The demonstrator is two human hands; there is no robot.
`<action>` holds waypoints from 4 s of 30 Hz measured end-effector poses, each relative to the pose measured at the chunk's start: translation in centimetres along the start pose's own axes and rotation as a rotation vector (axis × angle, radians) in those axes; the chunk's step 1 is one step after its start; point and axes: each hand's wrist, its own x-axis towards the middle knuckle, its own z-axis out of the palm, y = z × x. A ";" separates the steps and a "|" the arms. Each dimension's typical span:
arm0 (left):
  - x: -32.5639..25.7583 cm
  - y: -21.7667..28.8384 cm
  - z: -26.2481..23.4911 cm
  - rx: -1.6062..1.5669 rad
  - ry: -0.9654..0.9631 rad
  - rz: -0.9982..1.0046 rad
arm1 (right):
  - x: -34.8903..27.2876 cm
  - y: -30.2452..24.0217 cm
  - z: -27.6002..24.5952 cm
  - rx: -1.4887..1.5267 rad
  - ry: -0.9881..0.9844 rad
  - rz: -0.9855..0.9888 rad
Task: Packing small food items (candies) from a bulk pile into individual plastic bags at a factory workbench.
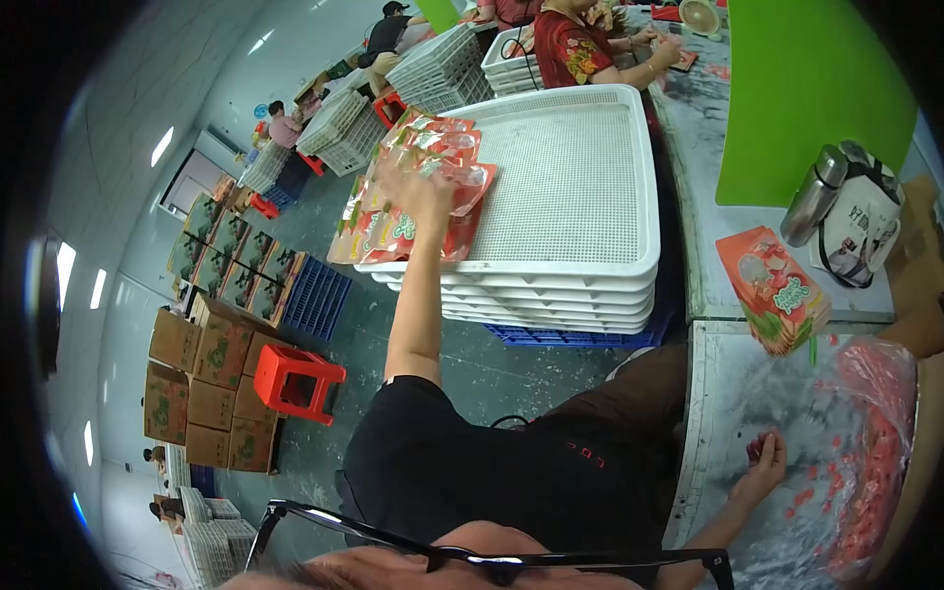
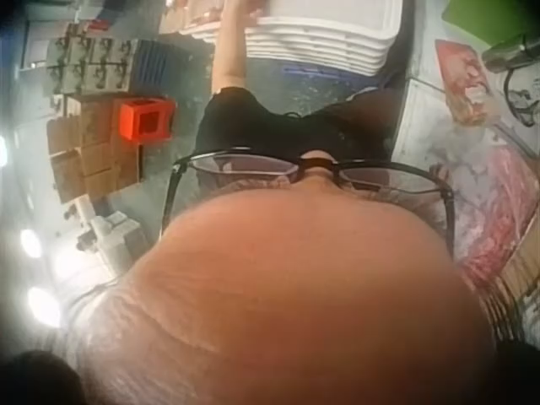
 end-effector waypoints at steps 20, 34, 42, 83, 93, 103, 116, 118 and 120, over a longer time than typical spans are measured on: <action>-1.3 -3.6 2.8 0.493 -0.890 -0.010 | -1.0 2.7 -5.5 0.082 0.129 0.068; -2.5 -5.7 3.6 0.456 -0.496 0.005 | -0.8 2.7 -5.3 0.066 0.099 0.126; -1.0 -10.8 3.4 0.481 -0.391 -0.077 | 0.0 3.9 -5.5 0.144 0.009 0.058; -27.3 47.0 -6.5 -1.132 -1.025 0.443 | 2.9 -4.2 7.5 -1.103 0.047 -1.367; -26.5 38.3 -9.7 -1.493 -1.309 0.122 | -3.5 -2.3 8.4 -1.145 -0.106 -1.054; -24.5 36.5 -18.1 -1.553 -1.330 0.494 | -5.7 -5.5 9.2 -0.820 -0.814 -0.501; -19.6 36.3 -10.3 -1.602 -2.259 0.886 | -8.8 -5.2 8.6 -0.838 -0.800 -0.793; -21.0 39.0 -8.7 -1.397 -1.447 1.198 | -9.4 -4.8 7.3 -0.852 -0.823 -0.697; -23.5 42.2 -6.1 -1.147 -0.994 1.138 | -9.3 -3.8 7.0 -0.900 -0.896 -0.506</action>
